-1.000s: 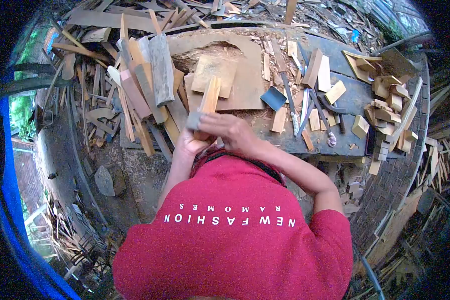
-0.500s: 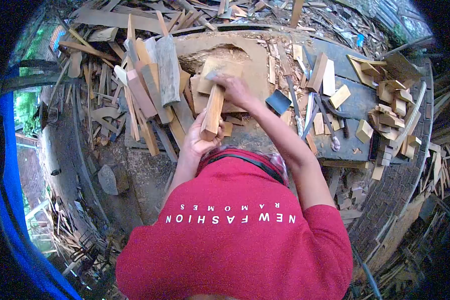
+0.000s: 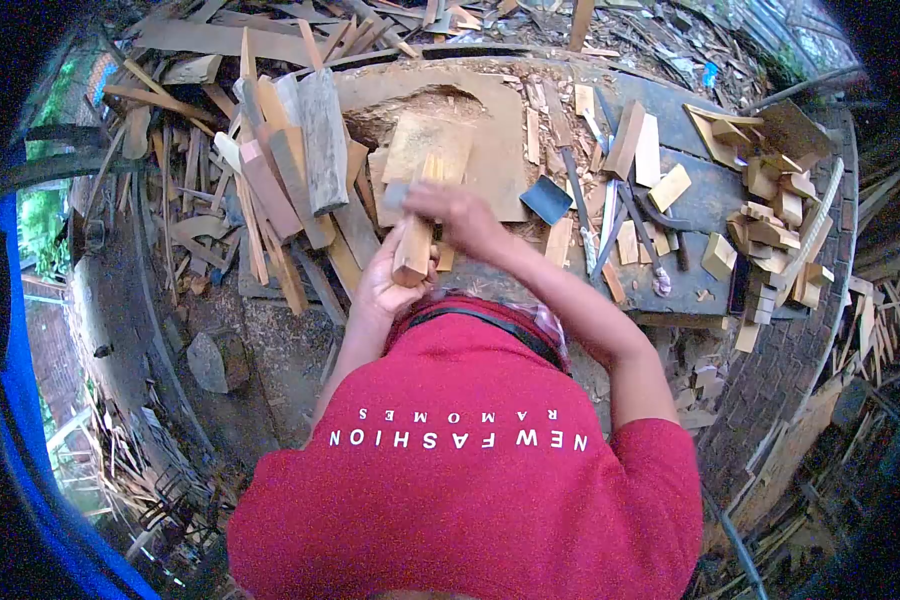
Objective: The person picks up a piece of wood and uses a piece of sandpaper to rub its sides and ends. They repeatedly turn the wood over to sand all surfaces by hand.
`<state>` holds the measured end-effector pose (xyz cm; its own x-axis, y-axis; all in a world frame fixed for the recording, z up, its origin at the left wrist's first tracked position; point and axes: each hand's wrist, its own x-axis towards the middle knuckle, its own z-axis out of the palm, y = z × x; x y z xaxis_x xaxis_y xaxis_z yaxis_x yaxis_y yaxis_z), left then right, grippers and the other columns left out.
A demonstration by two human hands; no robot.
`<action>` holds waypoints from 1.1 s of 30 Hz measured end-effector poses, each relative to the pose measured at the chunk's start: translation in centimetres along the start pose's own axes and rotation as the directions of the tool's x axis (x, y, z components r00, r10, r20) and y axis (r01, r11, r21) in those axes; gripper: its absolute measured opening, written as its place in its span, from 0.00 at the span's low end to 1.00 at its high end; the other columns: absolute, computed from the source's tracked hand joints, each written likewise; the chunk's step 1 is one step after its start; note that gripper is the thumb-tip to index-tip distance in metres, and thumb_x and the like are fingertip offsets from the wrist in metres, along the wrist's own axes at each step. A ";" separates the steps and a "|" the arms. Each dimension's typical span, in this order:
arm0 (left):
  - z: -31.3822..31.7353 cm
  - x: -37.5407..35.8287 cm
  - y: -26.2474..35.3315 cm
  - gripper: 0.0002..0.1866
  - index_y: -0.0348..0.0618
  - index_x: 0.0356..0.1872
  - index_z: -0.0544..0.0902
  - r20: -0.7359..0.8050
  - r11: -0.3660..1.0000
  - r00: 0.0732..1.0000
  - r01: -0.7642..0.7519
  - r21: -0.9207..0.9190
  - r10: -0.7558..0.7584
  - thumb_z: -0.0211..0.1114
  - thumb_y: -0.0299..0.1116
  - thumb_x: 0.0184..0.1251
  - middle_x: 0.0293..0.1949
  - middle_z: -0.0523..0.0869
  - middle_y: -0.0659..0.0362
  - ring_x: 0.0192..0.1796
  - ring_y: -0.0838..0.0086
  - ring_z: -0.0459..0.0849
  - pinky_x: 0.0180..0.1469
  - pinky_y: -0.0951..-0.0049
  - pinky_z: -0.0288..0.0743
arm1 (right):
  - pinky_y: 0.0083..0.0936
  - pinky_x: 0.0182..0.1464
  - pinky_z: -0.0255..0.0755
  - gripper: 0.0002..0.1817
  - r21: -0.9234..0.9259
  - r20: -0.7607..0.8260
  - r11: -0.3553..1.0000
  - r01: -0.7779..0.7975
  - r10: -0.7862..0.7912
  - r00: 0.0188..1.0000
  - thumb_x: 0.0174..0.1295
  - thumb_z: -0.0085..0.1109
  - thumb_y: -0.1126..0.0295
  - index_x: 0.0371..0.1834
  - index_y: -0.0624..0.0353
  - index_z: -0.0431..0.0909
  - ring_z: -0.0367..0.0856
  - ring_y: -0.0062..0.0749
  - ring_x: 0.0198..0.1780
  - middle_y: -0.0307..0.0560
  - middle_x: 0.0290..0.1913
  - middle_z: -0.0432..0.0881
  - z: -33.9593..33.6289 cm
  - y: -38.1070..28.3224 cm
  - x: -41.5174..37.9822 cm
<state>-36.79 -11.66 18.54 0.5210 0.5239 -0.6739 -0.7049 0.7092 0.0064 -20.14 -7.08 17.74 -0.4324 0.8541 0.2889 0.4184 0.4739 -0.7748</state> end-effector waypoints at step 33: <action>-1.0 0.7 -0.1 0.20 0.45 0.48 0.74 0.016 0.999 0.999 0.037 -0.016 -0.036 0.55 0.49 0.67 0.34 0.81 0.55 0.35 0.65 0.82 0.33 0.65 0.79 | 0.34 0.57 0.71 0.25 -0.103 0.069 0.994 -0.041 0.048 0.996 0.46 0.53 0.84 0.51 0.55 0.79 0.74 0.47 0.59 0.53 0.55 0.77 -0.8 0.0 0.9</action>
<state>-36.80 -11.83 17.35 0.5541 0.5052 -0.6616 -0.6931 0.7202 -0.0305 -19.85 -6.09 18.45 -0.4662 0.8589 0.2119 0.5153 0.4583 -0.7242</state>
